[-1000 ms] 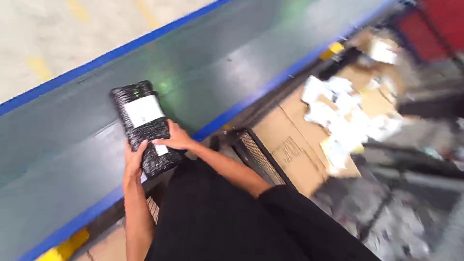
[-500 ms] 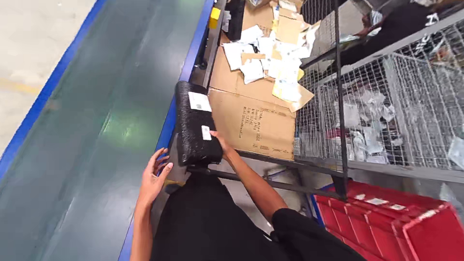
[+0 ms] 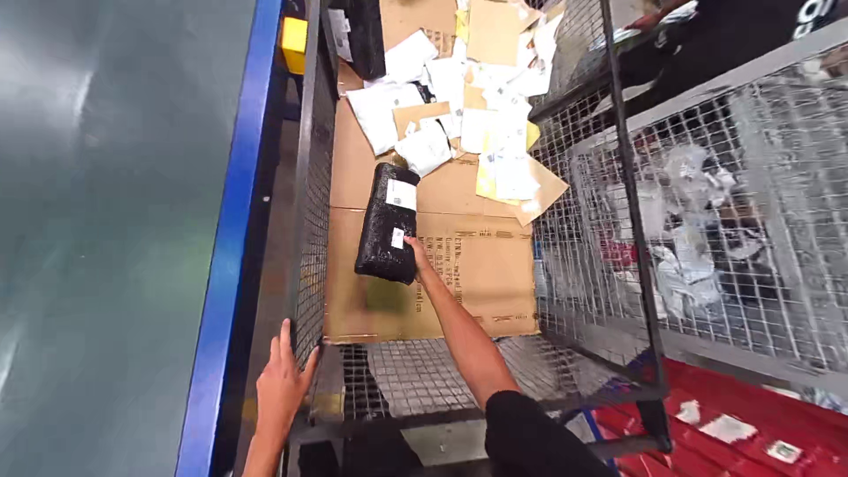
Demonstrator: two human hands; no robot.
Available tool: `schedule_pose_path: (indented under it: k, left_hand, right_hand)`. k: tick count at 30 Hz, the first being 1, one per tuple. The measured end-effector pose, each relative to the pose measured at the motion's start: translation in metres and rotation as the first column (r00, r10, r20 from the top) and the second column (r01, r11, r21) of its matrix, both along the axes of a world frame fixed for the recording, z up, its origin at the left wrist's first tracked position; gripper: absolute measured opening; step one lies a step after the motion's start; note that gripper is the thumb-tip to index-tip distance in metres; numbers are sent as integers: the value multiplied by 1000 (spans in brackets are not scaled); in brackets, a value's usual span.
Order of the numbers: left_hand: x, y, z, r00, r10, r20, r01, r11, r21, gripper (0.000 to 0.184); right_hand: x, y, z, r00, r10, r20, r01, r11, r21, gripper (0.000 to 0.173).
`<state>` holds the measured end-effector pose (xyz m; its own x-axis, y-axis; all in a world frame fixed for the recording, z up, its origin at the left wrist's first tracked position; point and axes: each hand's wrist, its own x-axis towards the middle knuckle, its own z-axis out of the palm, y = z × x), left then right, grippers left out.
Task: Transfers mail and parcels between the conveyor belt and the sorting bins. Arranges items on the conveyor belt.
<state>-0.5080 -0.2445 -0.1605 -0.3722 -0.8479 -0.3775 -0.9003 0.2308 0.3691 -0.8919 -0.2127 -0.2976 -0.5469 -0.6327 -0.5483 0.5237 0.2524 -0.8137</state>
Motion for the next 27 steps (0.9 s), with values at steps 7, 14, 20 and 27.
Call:
schedule_pose_path:
  k: [7, 14, 20, 27]
  left_hand:
    - [-7, 0, -12, 999, 23, 32, -18, 991, -135, 79]
    - [-11, -3, -18, 998, -12, 69, 29, 964, -263, 74]
    - [-16, -6, -11, 998, 29, 60, -20, 987, -158, 66]
    - [-12, -8, -10, 999, 36, 39, -31, 993, -116, 71]
  right_hand:
    - [-130, -123, -108, 924, -76, -375, 121, 988, 97, 60]
    - [-289, -224, -116, 833, -127, -539, 143, 990, -12, 71]
    - [-194, -134, -33, 987, -78, -137, 71, 996, -57, 37]
    - [-232, -143, 96, 940, 0, -340, -36, 994, -100, 48]
